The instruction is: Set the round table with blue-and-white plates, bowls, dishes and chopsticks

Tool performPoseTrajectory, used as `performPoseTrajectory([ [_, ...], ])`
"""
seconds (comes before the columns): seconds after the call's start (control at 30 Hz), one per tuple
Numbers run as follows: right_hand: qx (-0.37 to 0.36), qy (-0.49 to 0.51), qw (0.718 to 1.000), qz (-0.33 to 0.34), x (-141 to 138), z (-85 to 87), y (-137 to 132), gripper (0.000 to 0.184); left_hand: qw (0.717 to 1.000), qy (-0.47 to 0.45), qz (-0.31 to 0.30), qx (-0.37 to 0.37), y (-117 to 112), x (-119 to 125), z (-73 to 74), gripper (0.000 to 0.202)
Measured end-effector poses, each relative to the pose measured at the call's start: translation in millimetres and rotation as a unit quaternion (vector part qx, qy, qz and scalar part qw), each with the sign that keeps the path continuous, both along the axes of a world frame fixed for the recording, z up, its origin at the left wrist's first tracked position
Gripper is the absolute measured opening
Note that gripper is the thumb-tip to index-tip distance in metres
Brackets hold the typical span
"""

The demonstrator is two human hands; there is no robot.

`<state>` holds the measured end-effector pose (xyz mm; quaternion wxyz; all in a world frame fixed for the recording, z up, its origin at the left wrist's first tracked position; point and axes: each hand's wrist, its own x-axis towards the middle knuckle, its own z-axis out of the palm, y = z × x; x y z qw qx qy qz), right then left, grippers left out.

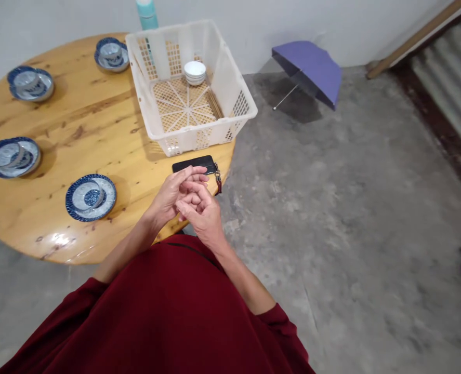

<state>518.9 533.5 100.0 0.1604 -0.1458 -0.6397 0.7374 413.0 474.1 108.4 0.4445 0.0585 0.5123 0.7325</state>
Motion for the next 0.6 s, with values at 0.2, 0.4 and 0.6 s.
performPoseTrajectory([
  [0.2,0.097,-0.038,0.994,-0.045,11,9.8,6,0.05,0.998,-0.021,-0.055,0.015,-2,11,2.6,0.055],
  [0.4,0.11,-0.001,0.994,-0.027,8,2.3,2,0.038,0.997,0.038,-0.053,0.031,-10,16,0.9,0.06],
  [0.6,0.25,0.062,0.965,-0.042,4,17.1,-9,0.034,0.992,0.08,-0.088,0.041,-12,15,2.3,0.073],
])
